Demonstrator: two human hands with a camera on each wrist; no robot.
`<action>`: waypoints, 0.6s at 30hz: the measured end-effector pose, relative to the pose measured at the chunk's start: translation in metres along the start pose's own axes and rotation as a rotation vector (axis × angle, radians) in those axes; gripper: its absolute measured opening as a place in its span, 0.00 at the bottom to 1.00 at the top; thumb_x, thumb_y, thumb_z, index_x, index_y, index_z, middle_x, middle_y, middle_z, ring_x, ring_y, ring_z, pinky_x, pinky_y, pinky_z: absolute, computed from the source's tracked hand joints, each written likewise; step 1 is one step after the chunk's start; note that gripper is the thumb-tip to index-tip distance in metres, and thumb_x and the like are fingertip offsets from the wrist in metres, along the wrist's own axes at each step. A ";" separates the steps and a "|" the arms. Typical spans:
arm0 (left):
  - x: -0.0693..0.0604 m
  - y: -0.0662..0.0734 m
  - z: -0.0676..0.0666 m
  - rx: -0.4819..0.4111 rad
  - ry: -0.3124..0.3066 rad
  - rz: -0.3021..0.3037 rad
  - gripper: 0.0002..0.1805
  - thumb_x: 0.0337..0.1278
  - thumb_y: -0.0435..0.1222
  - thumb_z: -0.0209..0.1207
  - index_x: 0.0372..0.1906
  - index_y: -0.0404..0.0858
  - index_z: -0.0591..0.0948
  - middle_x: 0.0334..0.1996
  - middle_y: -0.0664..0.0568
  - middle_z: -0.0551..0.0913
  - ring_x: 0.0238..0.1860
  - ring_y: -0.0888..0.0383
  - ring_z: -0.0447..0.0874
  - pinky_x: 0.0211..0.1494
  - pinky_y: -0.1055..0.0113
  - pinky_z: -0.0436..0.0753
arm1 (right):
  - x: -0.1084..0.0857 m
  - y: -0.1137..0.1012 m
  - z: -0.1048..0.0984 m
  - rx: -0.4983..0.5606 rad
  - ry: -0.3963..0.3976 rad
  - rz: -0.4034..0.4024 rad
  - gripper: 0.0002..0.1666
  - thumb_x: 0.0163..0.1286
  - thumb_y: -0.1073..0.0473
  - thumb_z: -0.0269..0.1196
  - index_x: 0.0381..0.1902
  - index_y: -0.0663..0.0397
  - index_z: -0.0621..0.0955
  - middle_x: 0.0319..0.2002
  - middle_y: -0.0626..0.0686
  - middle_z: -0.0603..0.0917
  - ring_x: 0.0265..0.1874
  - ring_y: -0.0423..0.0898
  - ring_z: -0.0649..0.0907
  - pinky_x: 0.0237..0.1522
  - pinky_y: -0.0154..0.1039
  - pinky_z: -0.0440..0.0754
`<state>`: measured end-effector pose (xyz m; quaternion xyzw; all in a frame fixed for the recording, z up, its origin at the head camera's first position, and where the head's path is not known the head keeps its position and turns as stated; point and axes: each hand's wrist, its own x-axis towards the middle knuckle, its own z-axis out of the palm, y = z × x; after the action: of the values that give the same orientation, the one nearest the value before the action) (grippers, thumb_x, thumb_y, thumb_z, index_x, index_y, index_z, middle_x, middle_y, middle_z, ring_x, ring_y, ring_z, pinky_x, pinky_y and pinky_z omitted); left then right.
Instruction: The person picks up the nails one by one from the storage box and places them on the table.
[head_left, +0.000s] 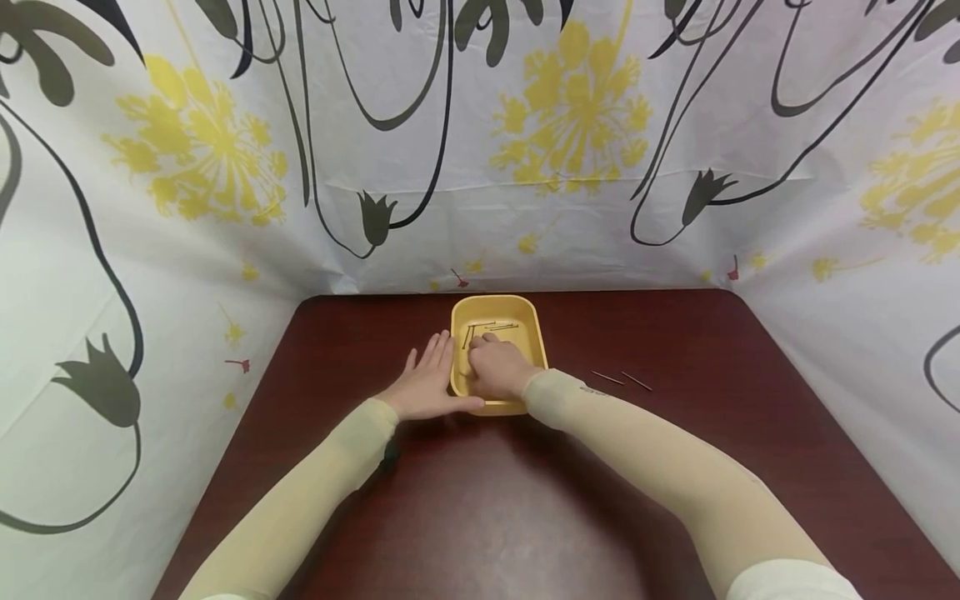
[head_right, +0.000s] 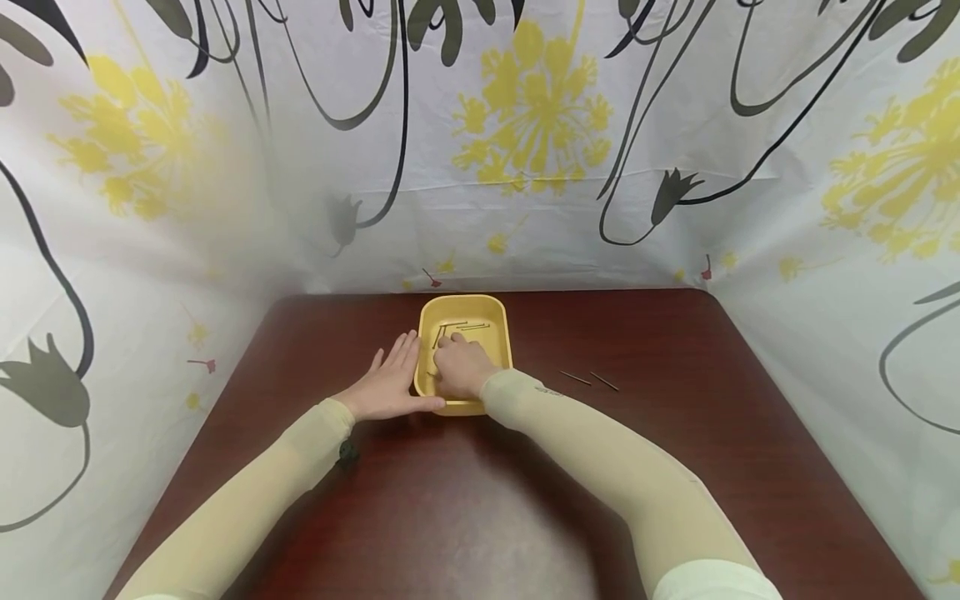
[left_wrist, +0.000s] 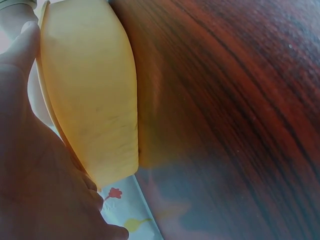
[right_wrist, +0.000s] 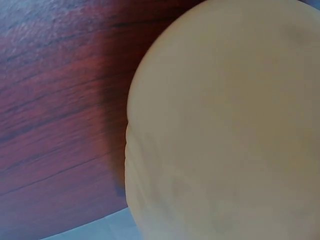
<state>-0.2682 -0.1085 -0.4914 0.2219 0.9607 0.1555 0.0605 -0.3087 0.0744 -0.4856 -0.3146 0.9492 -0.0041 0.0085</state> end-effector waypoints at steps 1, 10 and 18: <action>0.000 0.000 0.000 -0.002 -0.004 -0.003 0.75 0.42 0.83 0.47 0.81 0.34 0.39 0.81 0.44 0.32 0.80 0.49 0.28 0.75 0.40 0.40 | 0.000 0.001 0.000 -0.004 0.000 0.001 0.13 0.59 0.49 0.69 0.19 0.41 0.78 0.55 0.54 0.79 0.57 0.56 0.75 0.49 0.53 0.81; 0.000 0.001 0.000 -0.019 0.009 -0.001 0.73 0.43 0.81 0.51 0.81 0.35 0.40 0.81 0.44 0.32 0.79 0.52 0.26 0.76 0.40 0.40 | 0.002 0.012 -0.006 -0.037 0.039 0.009 0.08 0.56 0.50 0.67 0.24 0.44 0.81 0.54 0.52 0.79 0.60 0.56 0.74 0.51 0.54 0.81; 0.001 -0.001 0.002 -0.032 -0.001 -0.007 0.75 0.40 0.83 0.49 0.81 0.36 0.39 0.81 0.45 0.32 0.80 0.52 0.26 0.76 0.41 0.39 | -0.001 0.021 -0.027 0.001 0.047 -0.008 0.14 0.59 0.53 0.69 0.15 0.42 0.81 0.60 0.54 0.78 0.61 0.57 0.73 0.53 0.55 0.79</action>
<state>-0.2688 -0.1086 -0.4939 0.2178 0.9587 0.1706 0.0652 -0.3209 0.0922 -0.4584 -0.3180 0.9479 -0.0118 -0.0140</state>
